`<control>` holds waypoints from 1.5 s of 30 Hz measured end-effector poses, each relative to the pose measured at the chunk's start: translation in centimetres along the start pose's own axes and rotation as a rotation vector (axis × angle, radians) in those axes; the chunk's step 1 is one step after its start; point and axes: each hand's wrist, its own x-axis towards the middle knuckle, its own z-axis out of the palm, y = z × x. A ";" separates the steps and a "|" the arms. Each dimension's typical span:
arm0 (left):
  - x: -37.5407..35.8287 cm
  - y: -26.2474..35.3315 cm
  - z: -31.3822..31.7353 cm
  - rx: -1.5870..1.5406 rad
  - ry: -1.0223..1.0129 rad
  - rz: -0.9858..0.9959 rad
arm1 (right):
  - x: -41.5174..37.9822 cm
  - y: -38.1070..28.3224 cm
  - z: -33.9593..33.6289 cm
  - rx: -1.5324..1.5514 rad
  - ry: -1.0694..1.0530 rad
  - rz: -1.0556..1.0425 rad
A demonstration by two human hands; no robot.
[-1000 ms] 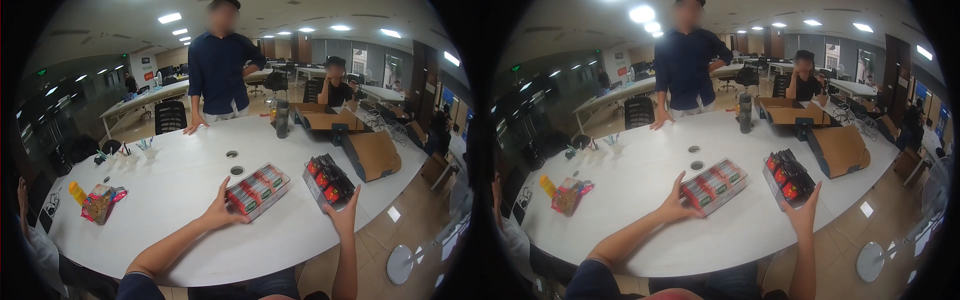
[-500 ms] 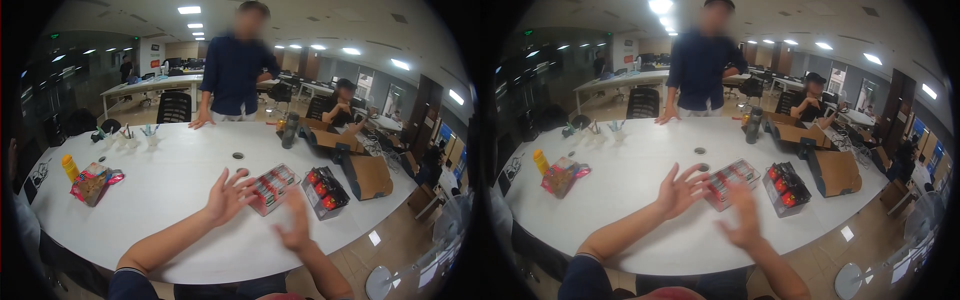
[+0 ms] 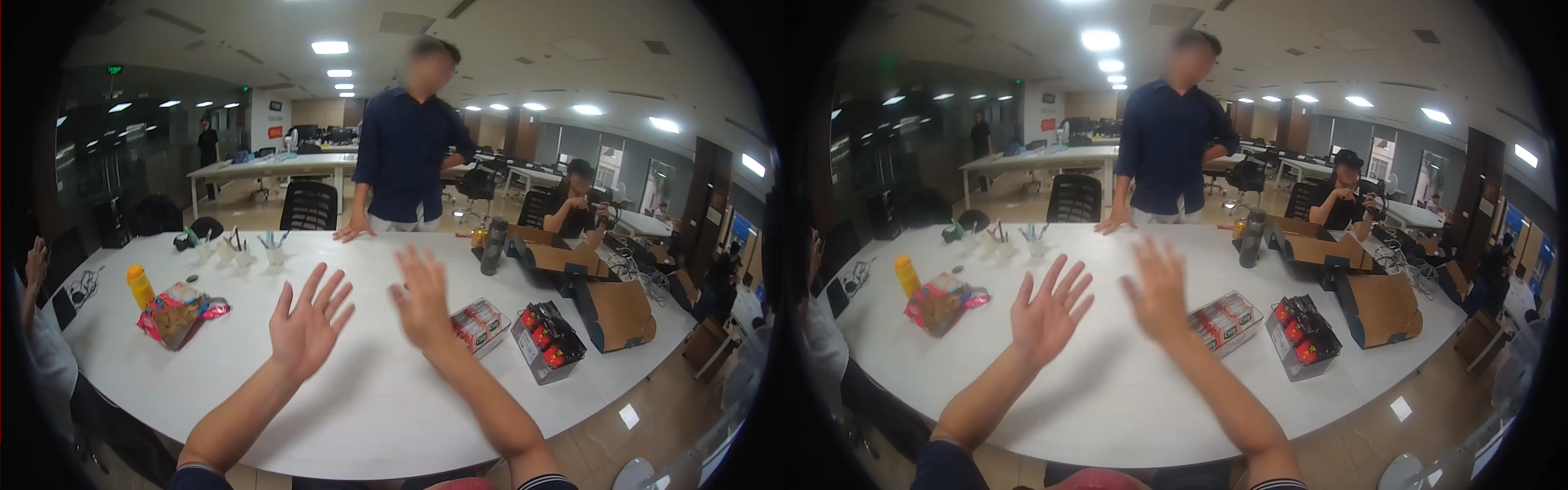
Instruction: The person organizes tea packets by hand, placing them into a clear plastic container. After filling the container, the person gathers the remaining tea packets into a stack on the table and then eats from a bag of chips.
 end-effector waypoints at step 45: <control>-2.6 1.7 -17.7 2.207 0.060 -0.256 | -10.0 9.2 -10.1 0.271 -0.004 0.039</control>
